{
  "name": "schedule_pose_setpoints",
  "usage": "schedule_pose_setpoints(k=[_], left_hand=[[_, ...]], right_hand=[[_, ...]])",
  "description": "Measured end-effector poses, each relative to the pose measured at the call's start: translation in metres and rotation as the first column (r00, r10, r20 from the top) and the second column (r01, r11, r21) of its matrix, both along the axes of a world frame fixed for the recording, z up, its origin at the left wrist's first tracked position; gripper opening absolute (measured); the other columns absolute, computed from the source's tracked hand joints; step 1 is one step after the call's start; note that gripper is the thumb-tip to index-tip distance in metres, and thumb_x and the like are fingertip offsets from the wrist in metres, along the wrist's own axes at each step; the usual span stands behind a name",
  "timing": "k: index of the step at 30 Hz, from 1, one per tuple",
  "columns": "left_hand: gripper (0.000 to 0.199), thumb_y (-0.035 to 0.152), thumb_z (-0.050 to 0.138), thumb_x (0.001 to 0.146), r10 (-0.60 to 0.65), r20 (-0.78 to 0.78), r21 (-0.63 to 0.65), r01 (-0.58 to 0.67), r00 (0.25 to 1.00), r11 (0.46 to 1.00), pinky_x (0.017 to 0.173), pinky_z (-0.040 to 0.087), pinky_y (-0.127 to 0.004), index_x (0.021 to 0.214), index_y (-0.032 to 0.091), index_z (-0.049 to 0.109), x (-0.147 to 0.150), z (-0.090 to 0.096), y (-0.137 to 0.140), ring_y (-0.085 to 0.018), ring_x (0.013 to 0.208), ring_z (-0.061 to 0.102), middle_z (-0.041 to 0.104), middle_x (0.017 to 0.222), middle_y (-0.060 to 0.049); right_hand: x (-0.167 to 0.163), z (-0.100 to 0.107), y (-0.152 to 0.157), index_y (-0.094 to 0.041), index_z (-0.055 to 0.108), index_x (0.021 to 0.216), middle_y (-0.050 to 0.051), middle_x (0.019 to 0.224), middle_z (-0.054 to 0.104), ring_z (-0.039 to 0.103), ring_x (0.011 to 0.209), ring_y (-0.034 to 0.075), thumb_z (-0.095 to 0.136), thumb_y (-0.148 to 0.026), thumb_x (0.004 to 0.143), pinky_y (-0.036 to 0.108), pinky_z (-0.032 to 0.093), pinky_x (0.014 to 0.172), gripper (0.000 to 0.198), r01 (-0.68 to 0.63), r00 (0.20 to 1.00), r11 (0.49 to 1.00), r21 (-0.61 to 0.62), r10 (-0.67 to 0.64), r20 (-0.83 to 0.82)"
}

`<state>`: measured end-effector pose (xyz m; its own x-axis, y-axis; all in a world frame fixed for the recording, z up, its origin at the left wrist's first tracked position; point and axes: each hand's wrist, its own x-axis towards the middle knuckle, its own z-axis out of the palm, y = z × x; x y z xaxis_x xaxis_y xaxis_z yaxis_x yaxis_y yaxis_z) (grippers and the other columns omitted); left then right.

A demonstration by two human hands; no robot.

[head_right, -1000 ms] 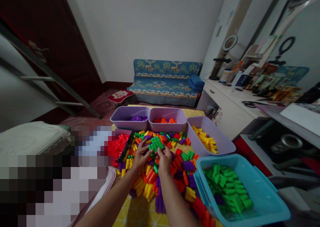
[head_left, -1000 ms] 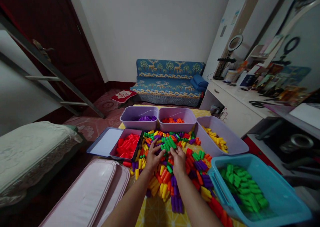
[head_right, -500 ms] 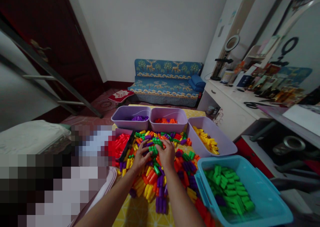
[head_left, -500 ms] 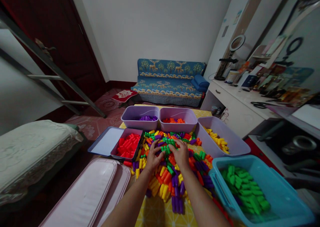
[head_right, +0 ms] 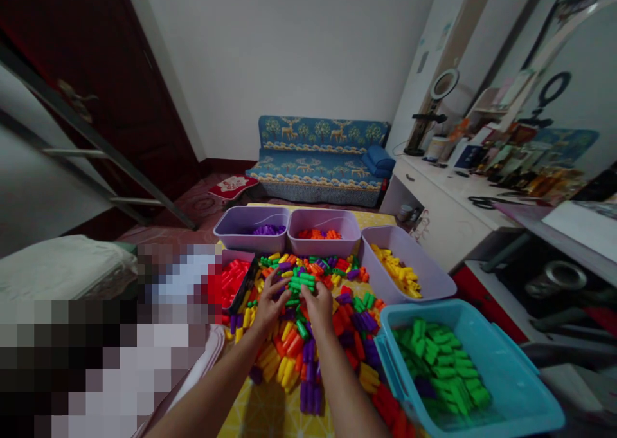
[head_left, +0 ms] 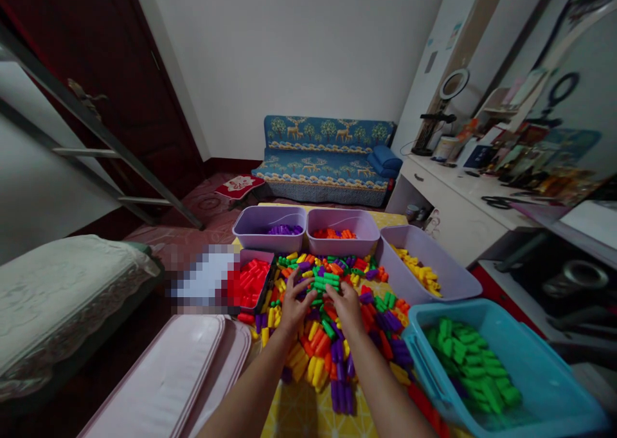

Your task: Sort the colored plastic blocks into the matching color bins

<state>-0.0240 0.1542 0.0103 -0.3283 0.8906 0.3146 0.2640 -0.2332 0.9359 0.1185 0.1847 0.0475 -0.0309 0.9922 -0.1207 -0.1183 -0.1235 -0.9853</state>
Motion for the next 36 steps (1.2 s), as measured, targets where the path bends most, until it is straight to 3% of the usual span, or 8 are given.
schedule_pose_setpoints(k=[4,11,14,18,21,24,30,36], left_hand=[[0.045,0.055,0.072,0.075,-0.024,-0.026,0.001,0.024,0.999,1.0,0.114,0.032,-0.052,0.109,0.026,0.071,0.0,-0.004,0.003,-0.031,0.137,0.04,0.042,0.147,-0.008],[0.032,0.052,0.066,0.081,-0.066,-0.032,-0.012,0.066,0.997,0.998,0.112,0.034,-0.048,0.089,0.022,0.073,-0.001,0.0,0.004,-0.03,0.132,0.046,0.05,0.141,-0.01],[0.032,0.051,0.062,0.084,-0.022,0.006,-0.034,0.022,1.0,0.999,0.111,0.035,-0.049,0.091,0.02,0.071,-0.001,0.0,0.005,-0.03,0.129,0.049,0.054,0.136,-0.012],[0.034,0.044,0.058,0.088,-0.043,-0.036,-0.062,0.041,0.998,0.997,0.115,0.029,-0.049,0.115,0.024,0.066,0.0,0.0,0.004,-0.027,0.136,0.042,0.049,0.143,-0.01],[0.038,0.041,0.06,0.087,-0.051,-0.064,-0.062,0.047,0.997,0.997,0.115,0.03,-0.048,0.122,0.027,0.063,0.001,0.001,0.003,-0.026,0.137,0.041,0.05,0.142,-0.009],[0.038,0.04,0.063,0.085,-0.049,-0.078,-0.055,0.045,0.996,0.997,0.114,0.032,-0.047,0.12,0.027,0.063,0.001,0.002,0.003,-0.026,0.135,0.043,0.052,0.141,-0.009],[0.036,0.04,0.064,0.085,-0.036,-0.094,-0.053,0.031,0.995,0.998,0.113,0.034,-0.048,0.119,0.027,0.065,0.001,0.001,0.004,-0.027,0.132,0.046,0.052,0.14,-0.009],[0.036,0.039,0.063,0.085,-0.036,-0.099,-0.055,0.031,0.994,0.998,0.113,0.033,-0.048,0.119,0.026,0.064,0.001,0.0,0.004,-0.027,0.133,0.045,0.053,0.139,-0.009]], right_hand=[[0.002,-0.007,0.002,-0.019,0.072,0.08,0.003,0.076,0.072,0.063,0.069,0.02,0.074,-0.04,0.063,0.029,0.05,0.062,0.028,-0.103,0.987,0.99,0.093,0.09,0.133],[0.012,-0.008,0.005,-0.02,0.071,0.072,-0.001,0.064,0.067,0.057,0.061,0.016,0.072,-0.032,0.058,0.027,0.045,0.059,0.018,-0.145,0.97,0.986,0.082,0.125,0.209],[0.021,-0.001,0.004,-0.02,0.068,0.068,-0.001,0.061,0.065,0.057,0.059,0.017,0.074,-0.036,0.058,0.028,0.046,0.059,0.021,-0.036,0.979,0.995,0.095,0.016,0.202],[0.033,0.02,0.0,-0.02,0.06,0.07,0.0,0.061,0.063,0.057,0.055,0.016,0.073,-0.05,0.065,0.03,0.048,0.056,0.034,0.241,0.971,0.966,0.089,-0.241,-0.015],[0.046,0.037,0.0,-0.02,0.058,0.078,0.002,0.074,0.067,0.063,0.067,0.016,0.071,-0.052,0.07,0.033,0.054,0.069,0.035,0.523,0.832,0.846,0.101,-0.482,-0.274],[0.066,0.044,0.004,-0.022,0.057,0.085,0.006,0.095,0.069,0.067,0.09,0.018,0.065,-0.049,0.075,0.039,0.054,0.088,0.03,0.686,0.672,0.725,0.058,-0.602,-0.431],[0.099,0.036,0.009,-0.025,0.055,0.099,0.011,0.137,0.054,0.054,0.126,0.017,0.042,-0.05,0.085,0.042,0.043,0.109,0.031,0.744,0.585,0.668,-0.019,-0.664,-0.466],[0.096,0.035,0.01,-0.025,0.055,0.097,0.012,0.135,0.057,0.058,0.122,0.02,0.045,-0.051,0.082,0.041,0.048,0.102,0.032,0.718,0.563,0.684,-0.126,-0.678,-0.472]])
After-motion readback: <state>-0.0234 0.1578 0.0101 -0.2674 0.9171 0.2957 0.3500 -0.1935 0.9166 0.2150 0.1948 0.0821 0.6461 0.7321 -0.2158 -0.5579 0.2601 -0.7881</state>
